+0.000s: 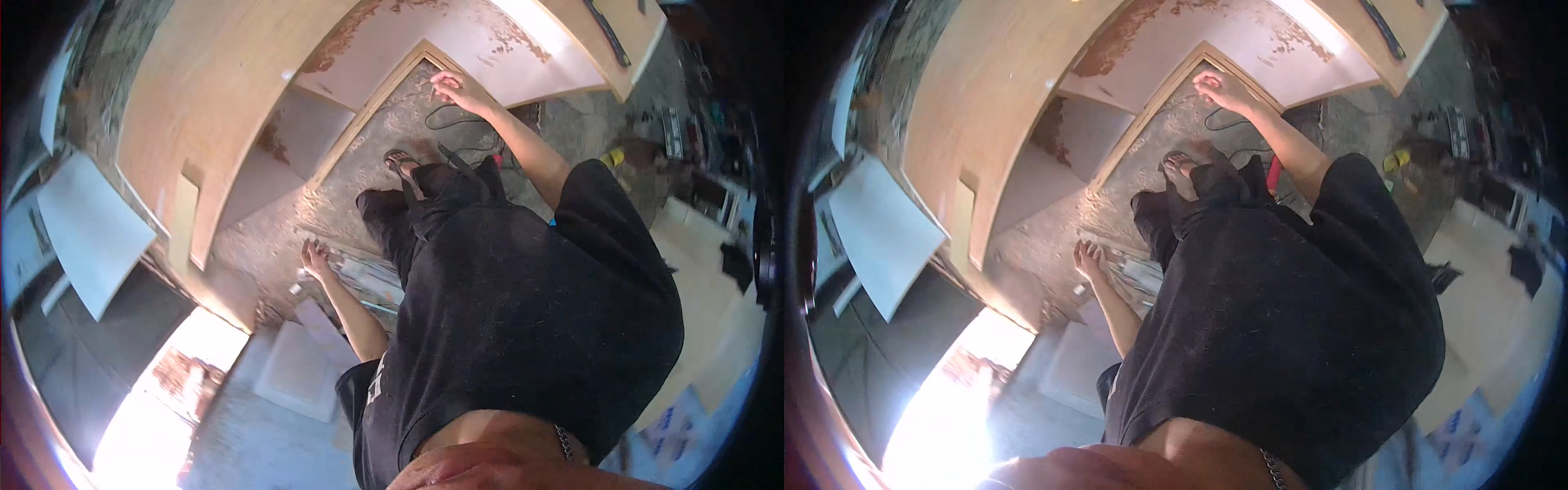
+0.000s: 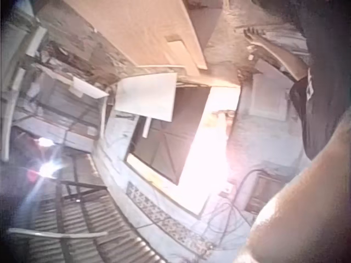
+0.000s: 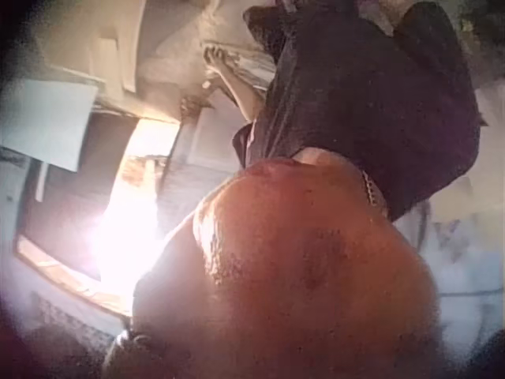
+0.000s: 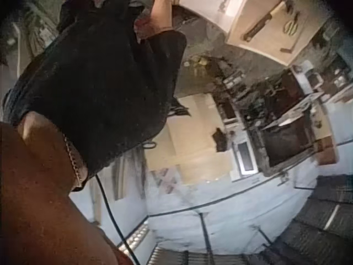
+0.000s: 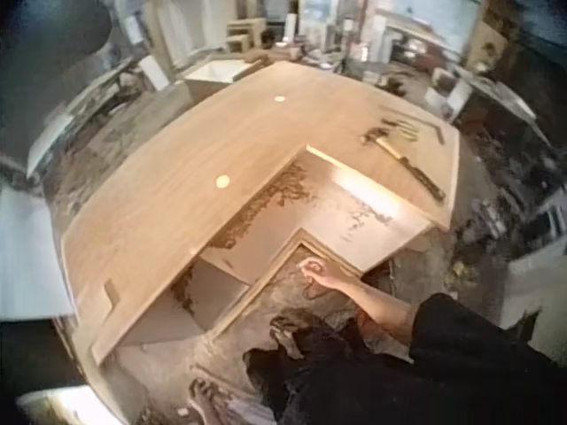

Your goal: The person uses an angle grinder to smooth or cut the edges of wooden furniture components within a workshop environment.

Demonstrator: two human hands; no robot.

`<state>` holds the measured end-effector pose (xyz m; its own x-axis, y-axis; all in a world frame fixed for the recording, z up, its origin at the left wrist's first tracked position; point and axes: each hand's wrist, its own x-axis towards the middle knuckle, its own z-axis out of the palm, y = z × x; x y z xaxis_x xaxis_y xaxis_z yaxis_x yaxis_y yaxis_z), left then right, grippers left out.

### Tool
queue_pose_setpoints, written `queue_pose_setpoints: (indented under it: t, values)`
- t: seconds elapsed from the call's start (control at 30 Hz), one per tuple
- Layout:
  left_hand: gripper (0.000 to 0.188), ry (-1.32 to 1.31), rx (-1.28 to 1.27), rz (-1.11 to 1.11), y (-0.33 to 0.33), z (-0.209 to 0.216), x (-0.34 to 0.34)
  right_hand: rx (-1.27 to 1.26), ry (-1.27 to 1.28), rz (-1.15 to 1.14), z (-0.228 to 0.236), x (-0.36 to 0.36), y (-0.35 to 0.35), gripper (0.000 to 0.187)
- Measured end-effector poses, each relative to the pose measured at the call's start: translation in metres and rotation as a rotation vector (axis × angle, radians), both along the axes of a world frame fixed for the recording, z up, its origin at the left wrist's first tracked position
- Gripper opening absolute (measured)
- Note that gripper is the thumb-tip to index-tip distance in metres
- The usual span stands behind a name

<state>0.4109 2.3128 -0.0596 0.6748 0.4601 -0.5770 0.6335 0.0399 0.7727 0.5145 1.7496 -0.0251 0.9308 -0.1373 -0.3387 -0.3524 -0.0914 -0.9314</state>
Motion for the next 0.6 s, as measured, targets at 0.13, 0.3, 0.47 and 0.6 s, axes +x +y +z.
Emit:
queue_pose_setpoints:
  t: [0.13,0.3,0.47,0.6]
  values:
    - [0.036,0.021,-0.554,-0.199,0.038,-0.049,0.093,-0.502,-0.200,-0.063,-0.042,-0.065,-0.017,0.022]
    - [0.043,0.051,0.034,-1.104,0.005,-0.091,0.112,-0.166,0.370,-0.182,-0.026,-0.128,0.078,0.024]
    - [0.043,-0.134,-0.302,-1.449,-0.023,-0.057,0.111,-0.253,0.117,-0.124,0.003,-0.121,0.173,0.036]
    - [0.038,0.244,-0.506,-1.435,-0.048,0.009,0.129,-0.154,0.389,0.239,0.022,-0.116,0.224,0.039]
